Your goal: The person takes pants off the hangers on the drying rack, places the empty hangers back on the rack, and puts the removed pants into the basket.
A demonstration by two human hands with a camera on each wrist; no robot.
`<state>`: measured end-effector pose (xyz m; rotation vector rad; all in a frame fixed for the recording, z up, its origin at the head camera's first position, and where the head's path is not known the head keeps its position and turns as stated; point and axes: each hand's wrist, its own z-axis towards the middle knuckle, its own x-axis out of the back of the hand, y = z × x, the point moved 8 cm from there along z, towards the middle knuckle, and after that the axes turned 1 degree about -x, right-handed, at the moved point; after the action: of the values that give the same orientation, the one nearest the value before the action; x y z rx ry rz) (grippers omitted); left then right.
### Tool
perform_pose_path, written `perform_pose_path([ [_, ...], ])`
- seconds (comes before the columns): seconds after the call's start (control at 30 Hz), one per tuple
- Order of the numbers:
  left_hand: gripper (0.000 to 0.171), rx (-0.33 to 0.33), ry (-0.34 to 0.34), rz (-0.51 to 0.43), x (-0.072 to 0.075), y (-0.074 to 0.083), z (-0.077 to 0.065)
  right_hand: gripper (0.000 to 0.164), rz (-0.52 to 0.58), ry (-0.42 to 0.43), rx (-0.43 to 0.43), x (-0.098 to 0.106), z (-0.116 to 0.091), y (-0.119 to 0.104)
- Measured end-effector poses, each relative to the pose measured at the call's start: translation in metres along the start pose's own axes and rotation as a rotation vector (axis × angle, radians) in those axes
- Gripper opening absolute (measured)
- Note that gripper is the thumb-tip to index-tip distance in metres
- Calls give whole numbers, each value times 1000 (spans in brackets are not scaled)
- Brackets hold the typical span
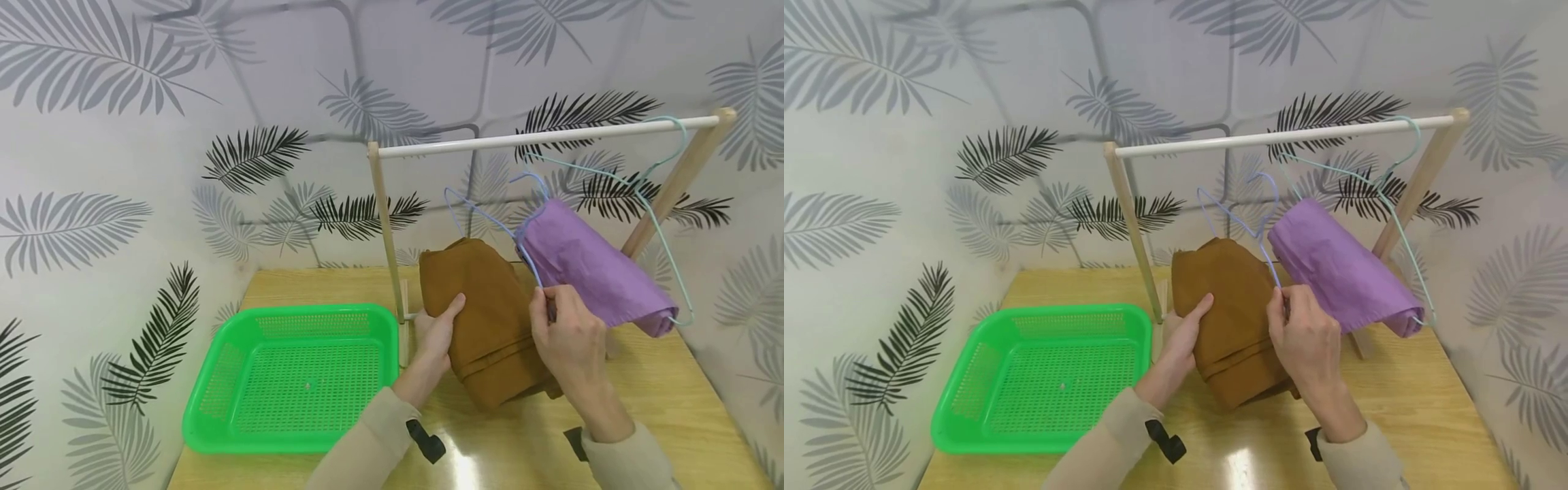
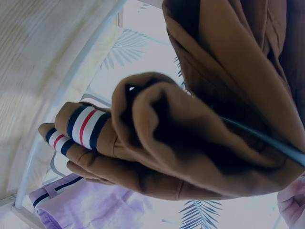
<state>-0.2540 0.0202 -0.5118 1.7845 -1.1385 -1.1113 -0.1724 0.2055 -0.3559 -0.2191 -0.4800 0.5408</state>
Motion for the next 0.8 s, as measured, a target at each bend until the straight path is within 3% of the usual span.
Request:
perform_pose_path([
  [0.5,56,-19,-24,-37,0,17,-1,24,-6,6,-43,-3,-1,8],
  [0.8,52,-24,-52,-51,-2,26,-4,22,-14,-62,-42,-11,-4,6],
])
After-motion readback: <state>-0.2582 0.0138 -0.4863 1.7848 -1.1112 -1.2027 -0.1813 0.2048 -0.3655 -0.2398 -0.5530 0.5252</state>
